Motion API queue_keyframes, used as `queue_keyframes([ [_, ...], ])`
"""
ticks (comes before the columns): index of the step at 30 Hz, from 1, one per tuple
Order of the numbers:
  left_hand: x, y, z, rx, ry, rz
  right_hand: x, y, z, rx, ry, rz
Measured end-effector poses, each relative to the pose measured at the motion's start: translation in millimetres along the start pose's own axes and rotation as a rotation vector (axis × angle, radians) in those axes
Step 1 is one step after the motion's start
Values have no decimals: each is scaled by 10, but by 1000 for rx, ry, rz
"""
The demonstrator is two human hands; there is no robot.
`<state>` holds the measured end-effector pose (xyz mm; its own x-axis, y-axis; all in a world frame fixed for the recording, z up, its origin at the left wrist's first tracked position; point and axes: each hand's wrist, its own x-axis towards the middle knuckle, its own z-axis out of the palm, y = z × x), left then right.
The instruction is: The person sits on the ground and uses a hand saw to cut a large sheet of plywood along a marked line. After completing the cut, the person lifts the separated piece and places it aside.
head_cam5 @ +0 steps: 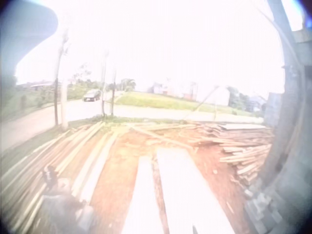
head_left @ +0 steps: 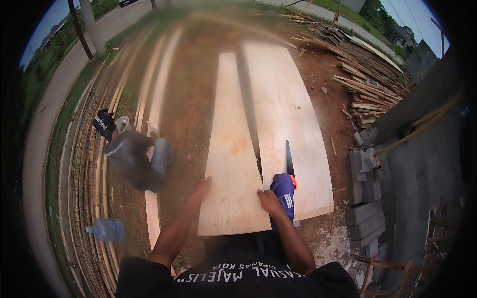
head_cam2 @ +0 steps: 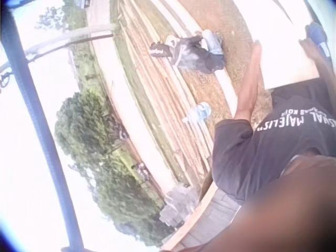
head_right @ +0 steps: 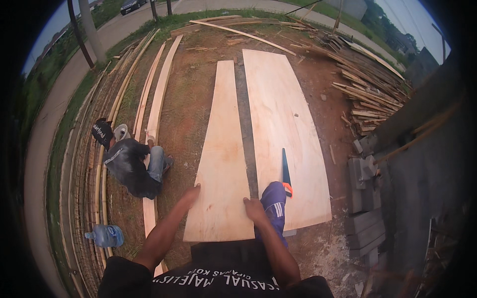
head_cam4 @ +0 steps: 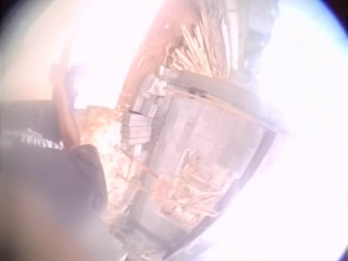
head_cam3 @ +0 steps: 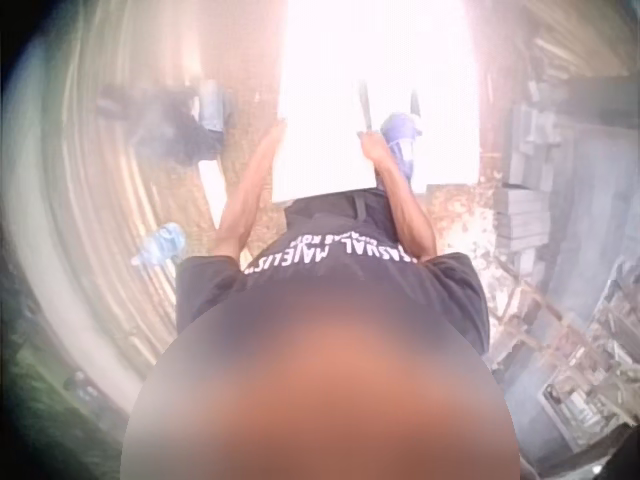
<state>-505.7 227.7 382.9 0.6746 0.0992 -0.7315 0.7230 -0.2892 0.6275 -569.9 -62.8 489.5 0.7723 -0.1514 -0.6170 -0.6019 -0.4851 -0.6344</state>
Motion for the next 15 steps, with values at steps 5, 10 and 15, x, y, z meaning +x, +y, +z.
queue_keyframes([
  [5, 504, -578, -272, -202, -61, 14, -97, 0, 40, 86, 5, -77],
  [10, -485, 276, -53, -693, -420, 53, -124, 105, -400, 90, 25, -75],
  [15, -1123, 208, -338, -1124, -332, 208, -241, -321, -218, 43, -4, -110],
])
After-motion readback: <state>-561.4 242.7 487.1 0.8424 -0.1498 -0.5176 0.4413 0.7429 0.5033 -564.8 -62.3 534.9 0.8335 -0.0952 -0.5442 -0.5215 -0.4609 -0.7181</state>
